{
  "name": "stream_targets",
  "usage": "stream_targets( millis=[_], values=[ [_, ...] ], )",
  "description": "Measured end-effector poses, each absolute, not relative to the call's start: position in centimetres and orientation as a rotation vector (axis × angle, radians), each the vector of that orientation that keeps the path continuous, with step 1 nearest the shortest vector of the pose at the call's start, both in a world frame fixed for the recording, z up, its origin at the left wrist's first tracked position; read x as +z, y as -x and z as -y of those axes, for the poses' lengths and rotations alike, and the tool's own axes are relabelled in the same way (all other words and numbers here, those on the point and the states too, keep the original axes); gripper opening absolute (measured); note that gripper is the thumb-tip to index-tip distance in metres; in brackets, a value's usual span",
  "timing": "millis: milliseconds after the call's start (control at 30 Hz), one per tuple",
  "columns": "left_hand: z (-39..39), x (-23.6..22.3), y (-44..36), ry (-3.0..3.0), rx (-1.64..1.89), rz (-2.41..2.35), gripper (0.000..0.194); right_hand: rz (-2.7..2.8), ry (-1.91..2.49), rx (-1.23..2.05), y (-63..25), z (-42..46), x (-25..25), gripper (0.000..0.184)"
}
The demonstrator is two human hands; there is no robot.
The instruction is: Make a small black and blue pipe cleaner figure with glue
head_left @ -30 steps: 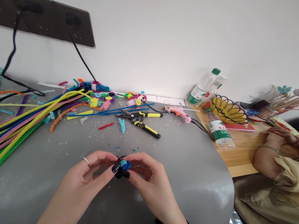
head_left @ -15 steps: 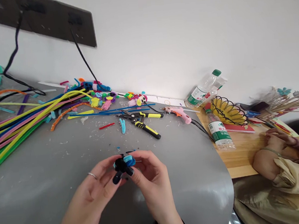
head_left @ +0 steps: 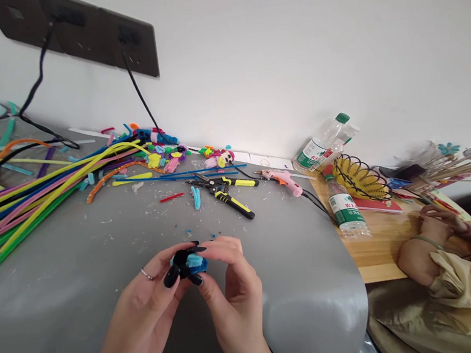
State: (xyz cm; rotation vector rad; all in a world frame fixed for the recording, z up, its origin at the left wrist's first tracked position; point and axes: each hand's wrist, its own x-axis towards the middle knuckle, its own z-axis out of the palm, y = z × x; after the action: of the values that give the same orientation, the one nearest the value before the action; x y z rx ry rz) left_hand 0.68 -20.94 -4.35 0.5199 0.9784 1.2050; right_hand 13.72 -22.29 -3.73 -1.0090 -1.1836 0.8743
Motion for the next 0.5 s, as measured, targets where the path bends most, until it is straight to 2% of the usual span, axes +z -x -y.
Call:
stream_targets(
  millis=[333,500],
  values=[
    [21.5,-5.1,-1.0,-0.504,1.154,-0.839,0.033,1.129,0.98,0.893,-13.8,22.2,-4.1,0.036],
    [21.8,-4.2,-2.4,-0.388,1.271,-0.921,0.047,1.093,0.965,0.837,-12.8,22.4,-4.9,0.03]
  ],
)
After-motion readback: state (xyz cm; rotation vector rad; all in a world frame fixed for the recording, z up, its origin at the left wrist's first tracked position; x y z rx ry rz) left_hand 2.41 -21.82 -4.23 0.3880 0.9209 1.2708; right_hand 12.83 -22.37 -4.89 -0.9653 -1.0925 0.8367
